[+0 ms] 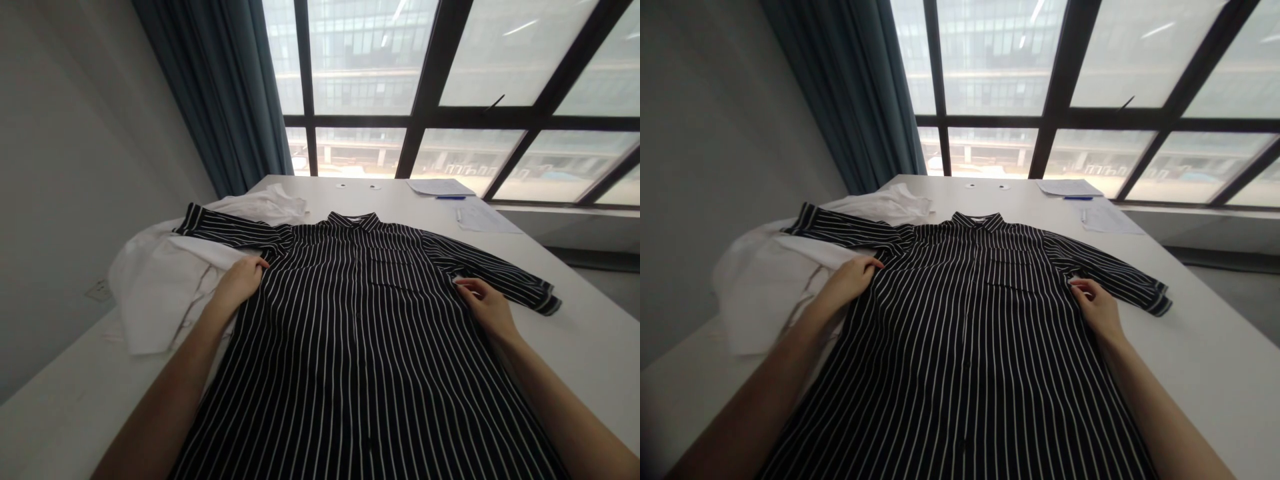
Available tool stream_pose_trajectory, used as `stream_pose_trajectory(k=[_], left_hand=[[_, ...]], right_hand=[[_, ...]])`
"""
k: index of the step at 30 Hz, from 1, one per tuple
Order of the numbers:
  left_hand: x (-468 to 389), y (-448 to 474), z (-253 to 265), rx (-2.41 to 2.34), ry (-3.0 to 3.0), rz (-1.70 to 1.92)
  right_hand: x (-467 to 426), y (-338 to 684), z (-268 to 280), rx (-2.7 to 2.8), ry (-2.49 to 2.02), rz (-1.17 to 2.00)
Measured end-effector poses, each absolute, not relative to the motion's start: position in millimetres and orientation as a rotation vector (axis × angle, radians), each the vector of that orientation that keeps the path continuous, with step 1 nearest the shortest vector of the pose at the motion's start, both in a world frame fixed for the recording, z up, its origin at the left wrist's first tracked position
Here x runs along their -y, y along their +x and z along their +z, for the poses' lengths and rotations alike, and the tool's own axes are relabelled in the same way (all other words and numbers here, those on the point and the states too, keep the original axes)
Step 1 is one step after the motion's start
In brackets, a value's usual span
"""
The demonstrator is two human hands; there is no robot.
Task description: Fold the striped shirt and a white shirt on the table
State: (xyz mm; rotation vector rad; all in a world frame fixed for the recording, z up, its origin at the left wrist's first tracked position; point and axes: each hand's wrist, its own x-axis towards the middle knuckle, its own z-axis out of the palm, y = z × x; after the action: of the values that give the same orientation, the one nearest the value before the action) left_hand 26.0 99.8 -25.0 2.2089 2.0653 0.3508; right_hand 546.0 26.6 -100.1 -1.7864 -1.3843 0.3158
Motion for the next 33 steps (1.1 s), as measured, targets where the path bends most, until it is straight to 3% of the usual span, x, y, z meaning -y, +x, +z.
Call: stream_pose_trajectory(k=[7, 17, 20, 24, 33], left_hand=[[-102, 25, -26, -1.959, 2.294, 0.424], [-76, 57, -19, -2.288, 2.52, 0.182], [-58, 95, -20, -1.942, 2.718, 0.278], [-34, 135, -43, -1.315, 2.785, 0.344], [-23, 105, -93, -1.252, 2.757, 0.275]], right_hand=[[-25, 547, -100, 1.378, -1.811, 0.358], [-32, 559, -108, 1.758, -1.851, -0.014], [-33, 547, -98, 2.006, -1.75, -0.062], [-18, 499, -95, 2.231, -1.619, 0.131], [17, 472, -117, 2.388, -1.744, 0.042]])
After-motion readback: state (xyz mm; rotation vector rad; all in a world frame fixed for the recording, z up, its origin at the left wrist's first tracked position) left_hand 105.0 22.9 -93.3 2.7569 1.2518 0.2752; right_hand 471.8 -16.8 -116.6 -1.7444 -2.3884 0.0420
